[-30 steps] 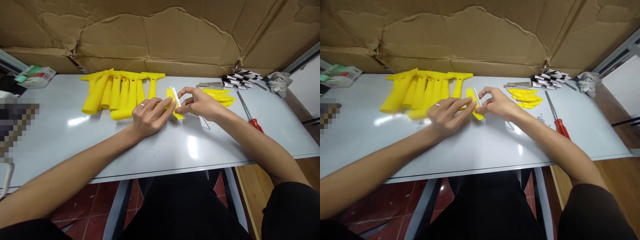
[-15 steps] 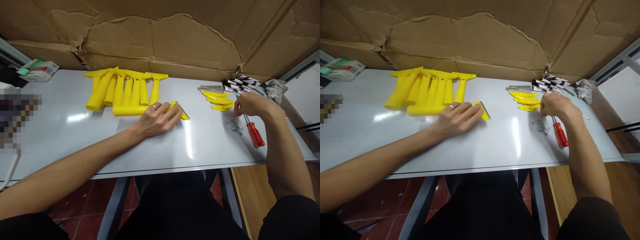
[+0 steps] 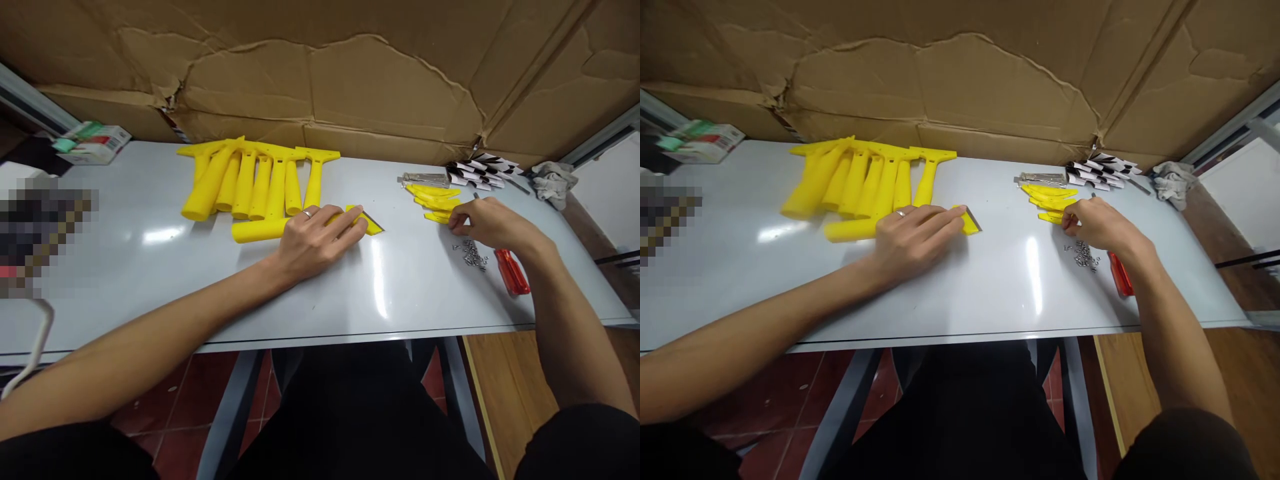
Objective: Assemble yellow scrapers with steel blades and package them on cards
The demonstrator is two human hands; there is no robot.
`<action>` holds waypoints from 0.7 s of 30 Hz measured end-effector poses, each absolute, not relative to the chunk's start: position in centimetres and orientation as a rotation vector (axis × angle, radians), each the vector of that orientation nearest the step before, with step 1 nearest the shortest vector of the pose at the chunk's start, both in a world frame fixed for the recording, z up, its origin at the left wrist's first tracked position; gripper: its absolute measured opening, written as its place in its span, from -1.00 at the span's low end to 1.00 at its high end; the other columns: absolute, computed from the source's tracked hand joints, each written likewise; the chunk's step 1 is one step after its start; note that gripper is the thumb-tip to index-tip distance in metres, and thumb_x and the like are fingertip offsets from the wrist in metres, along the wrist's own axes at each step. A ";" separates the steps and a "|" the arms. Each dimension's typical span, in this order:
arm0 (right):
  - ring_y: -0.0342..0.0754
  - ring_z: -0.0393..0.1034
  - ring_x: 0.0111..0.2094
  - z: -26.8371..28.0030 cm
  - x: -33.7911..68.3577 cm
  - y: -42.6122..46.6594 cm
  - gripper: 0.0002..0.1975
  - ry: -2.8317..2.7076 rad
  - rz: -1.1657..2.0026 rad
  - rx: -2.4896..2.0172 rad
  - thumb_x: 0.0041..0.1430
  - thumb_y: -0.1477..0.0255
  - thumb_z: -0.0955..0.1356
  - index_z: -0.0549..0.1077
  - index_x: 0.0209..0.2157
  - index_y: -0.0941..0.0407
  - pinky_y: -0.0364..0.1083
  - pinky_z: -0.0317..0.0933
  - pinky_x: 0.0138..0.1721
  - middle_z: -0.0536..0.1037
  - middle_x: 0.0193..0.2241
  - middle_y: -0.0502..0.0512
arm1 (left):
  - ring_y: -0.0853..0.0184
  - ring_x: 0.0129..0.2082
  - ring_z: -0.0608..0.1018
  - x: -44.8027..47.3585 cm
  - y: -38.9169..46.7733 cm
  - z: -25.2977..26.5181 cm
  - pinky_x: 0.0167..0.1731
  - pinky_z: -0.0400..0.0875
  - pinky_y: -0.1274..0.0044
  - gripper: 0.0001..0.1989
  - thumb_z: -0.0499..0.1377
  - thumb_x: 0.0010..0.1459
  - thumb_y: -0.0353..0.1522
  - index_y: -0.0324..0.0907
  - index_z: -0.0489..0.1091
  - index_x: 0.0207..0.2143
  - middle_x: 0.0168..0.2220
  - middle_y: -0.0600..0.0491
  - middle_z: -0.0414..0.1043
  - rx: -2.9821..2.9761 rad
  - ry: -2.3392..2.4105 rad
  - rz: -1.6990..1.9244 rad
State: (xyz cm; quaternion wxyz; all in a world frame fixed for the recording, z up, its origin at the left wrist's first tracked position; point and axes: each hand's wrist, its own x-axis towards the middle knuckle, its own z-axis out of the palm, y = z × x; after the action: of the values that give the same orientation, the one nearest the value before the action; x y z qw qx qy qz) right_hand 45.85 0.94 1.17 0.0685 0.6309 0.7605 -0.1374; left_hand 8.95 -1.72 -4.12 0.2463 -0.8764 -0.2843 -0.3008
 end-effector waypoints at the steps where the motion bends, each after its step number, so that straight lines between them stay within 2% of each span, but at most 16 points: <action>1: -0.10 0.44 -0.29 1.4 45.2 0.5 -0.81 2.337 -0.395 1.870 0.18 0.48 0.38 0.63 -0.20 0.06 -0.07 0.21 -0.19 0.65 -0.23 0.08 | 0.26 -0.25 0.67 9.0 -1.7 -4.1 -0.51 0.30 0.45 -0.71 0.08 0.30 -0.52 -0.05 0.52 -0.08 0.01 0.07 0.66 -2.405 -0.812 -0.863; 6: -0.11 0.39 -0.32 3.5 39.6 -2.8 -0.84 2.960 -0.254 1.762 0.35 0.32 0.35 0.58 -0.19 0.03 -0.06 0.18 -0.23 0.62 -0.17 0.07 | 0.32 -0.29 0.68 9.1 -1.8 -4.3 -0.37 0.43 0.49 -0.84 0.16 0.38 -0.39 -0.09 0.49 -0.05 -0.18 0.07 0.69 -2.455 -0.993 -1.145; 9: -0.20 0.21 -0.49 3.8 35.5 -4.3 -0.85 3.382 -0.230 1.619 0.36 0.31 0.38 0.57 -0.22 0.06 -0.09 0.12 -0.33 0.57 -0.35 0.04 | 0.34 -0.32 0.68 9.2 -2.2 -4.0 -0.32 0.48 0.51 -0.86 0.19 0.39 -0.33 -0.11 0.48 -0.04 -0.23 0.07 0.68 -2.524 -1.159 -1.295; 12: -0.25 0.12 -0.54 2.6 32.3 -4.4 -0.87 3.703 -0.248 1.405 0.35 0.37 0.39 0.53 -0.26 0.13 -0.13 0.05 -0.41 0.51 -0.46 0.00 | 0.35 -0.29 0.68 9.3 -2.7 -3.5 -0.23 0.54 0.51 -0.84 0.22 0.36 -0.28 -0.12 0.46 -0.06 -0.22 0.08 0.66 -2.624 -1.327 -1.438; 15: -0.27 0.06 -0.56 0.7 30.9 -4.1 -0.84 3.728 -0.362 1.472 0.33 0.32 0.42 0.52 -0.26 0.13 -0.14 -0.01 -0.45 0.52 -0.45 -0.01 | 0.35 -0.25 0.69 9.4 -2.9 -3.2 -0.19 0.56 0.52 -0.83 0.23 0.35 -0.26 -0.13 0.44 -0.08 -0.21 0.09 0.64 -2.755 -1.370 -1.499; 21: -0.26 0.05 -0.55 -1.1 30.6 -4.6 -0.70 3.539 -0.450 1.781 0.34 0.15 0.40 0.54 -0.27 0.11 -0.13 0.06 -0.43 0.53 -0.44 0.02 | 0.34 -0.27 0.69 9.6 -2.9 -3.5 -0.23 0.57 0.52 -0.84 0.21 0.34 -0.29 -0.14 0.43 -0.08 -0.20 0.06 0.63 -2.851 -1.334 -1.465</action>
State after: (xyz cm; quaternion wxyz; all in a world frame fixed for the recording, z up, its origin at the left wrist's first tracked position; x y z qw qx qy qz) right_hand 30.64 -4.62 -1.12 -0.4104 0.4073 0.8094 -0.1028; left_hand 9.61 -2.90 -3.50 -0.1645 -0.8100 -0.3791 -0.4162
